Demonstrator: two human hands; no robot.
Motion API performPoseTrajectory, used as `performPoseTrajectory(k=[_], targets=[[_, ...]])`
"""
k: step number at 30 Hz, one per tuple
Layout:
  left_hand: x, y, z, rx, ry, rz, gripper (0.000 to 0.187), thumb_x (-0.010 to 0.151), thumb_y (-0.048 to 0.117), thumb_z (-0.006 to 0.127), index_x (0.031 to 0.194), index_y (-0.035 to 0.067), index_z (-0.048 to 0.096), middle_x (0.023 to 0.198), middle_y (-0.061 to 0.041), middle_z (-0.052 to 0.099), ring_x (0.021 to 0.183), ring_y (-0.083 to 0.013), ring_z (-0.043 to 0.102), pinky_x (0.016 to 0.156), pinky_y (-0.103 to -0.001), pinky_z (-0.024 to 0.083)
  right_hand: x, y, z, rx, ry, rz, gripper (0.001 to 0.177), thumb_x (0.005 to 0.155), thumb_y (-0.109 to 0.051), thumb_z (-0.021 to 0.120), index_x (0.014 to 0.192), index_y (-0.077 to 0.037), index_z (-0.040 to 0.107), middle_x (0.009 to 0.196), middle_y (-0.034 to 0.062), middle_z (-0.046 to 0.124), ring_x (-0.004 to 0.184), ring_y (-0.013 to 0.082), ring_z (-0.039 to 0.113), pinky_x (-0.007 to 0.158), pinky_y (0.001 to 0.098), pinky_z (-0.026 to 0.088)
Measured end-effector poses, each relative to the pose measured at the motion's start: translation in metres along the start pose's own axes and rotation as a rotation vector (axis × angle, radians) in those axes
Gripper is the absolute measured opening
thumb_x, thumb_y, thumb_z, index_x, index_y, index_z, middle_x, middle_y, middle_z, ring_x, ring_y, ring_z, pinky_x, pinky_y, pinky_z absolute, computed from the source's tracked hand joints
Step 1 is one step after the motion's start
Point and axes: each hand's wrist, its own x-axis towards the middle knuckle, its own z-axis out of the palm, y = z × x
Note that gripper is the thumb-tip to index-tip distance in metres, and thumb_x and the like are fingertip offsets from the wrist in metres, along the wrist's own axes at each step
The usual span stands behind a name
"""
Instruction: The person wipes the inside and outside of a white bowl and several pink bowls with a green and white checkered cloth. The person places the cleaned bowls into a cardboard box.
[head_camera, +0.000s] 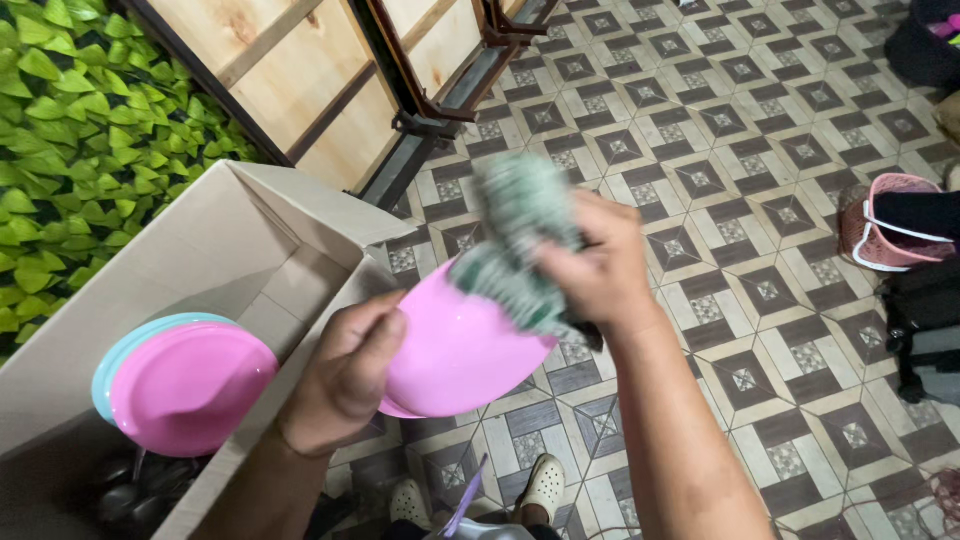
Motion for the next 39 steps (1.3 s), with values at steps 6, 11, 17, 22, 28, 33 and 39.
performPoseTrajectory(k=[6,11,17,22,28,33,39], targets=[[-0.019,0.004,0.037,-0.537,0.354,0.103,0.052,0.108,0.037,0.046,0.133,-0.007,0.058,0.124,-0.015,0.069,0.116,-0.0216,0.064,0.101,-0.037,0.05,-0.085,0.036,0.058,0.206,0.551,0.573,0.04,0.106,-0.026,0.044,0.129,0.003,0.058,0.114,0.0131,0.069,0.101,0.0211,0.066,0.091,0.0357,0.054],[-0.009,0.019,0.052,-0.684,0.478,0.129,0.055,0.107,0.041,0.043,0.137,-0.002,0.055,0.128,-0.014,0.066,0.116,-0.0251,0.064,0.098,-0.042,0.051,-0.109,-0.029,0.136,0.041,0.28,0.227,0.062,0.11,-0.033,0.034,0.152,0.009,0.017,0.156,0.0255,0.037,0.147,0.0343,0.035,0.124,0.0508,0.019],[-0.015,0.009,0.048,-0.616,0.447,0.15,0.047,0.11,0.034,0.044,0.135,-0.005,0.054,0.13,-0.016,0.064,0.119,-0.0261,0.063,0.104,-0.043,0.05,-0.029,-0.023,0.087,-0.685,-0.148,-0.202,0.063,0.088,-0.034,0.057,0.149,-0.021,0.05,0.162,0.0135,0.04,0.155,0.0387,0.03,0.129,0.0608,0.016],[-0.023,0.012,0.048,-0.602,0.444,0.239,0.044,0.117,0.033,0.04,0.132,-0.006,0.052,0.131,-0.018,0.063,0.121,-0.0242,0.061,0.106,-0.042,0.048,-0.022,0.021,0.059,-0.051,0.101,0.586,0.046,0.102,-0.027,0.044,0.139,-0.002,0.058,0.132,0.0257,0.067,0.121,0.0394,0.063,0.112,0.0516,0.048],[-0.015,0.018,0.023,-0.461,0.48,0.045,0.068,0.107,0.054,0.028,0.135,-0.001,0.057,0.124,-0.011,0.068,0.113,-0.0183,0.063,0.1,-0.037,0.049,-0.099,-0.01,0.141,-0.191,0.106,0.036,0.073,0.105,-0.037,0.048,0.157,0.004,0.019,0.158,0.0333,0.034,0.154,0.0445,0.024,0.128,0.0562,0.011],[-0.027,0.005,0.005,-0.898,-0.004,0.117,0.082,0.107,0.069,0.031,0.137,-0.003,0.058,0.119,-0.013,0.07,0.106,-0.0211,0.067,0.094,-0.038,0.052,-0.037,-0.034,0.113,-0.601,-0.274,-0.49,0.029,0.098,-0.045,0.051,0.115,-0.032,0.07,0.163,0.0036,0.043,0.158,0.032,0.029,0.129,0.0673,0.007],[-0.027,-0.001,-0.007,-0.259,0.408,0.032,0.069,0.106,0.055,0.037,0.134,-0.004,0.06,0.123,-0.013,0.069,0.11,-0.0198,0.066,0.097,-0.037,0.052,0.049,-0.009,0.058,-0.269,-0.245,-0.246,0.033,0.1,-0.047,0.06,0.117,-0.021,0.074,0.162,0.008,0.049,0.149,0.031,0.051,0.128,0.0563,0.034]])
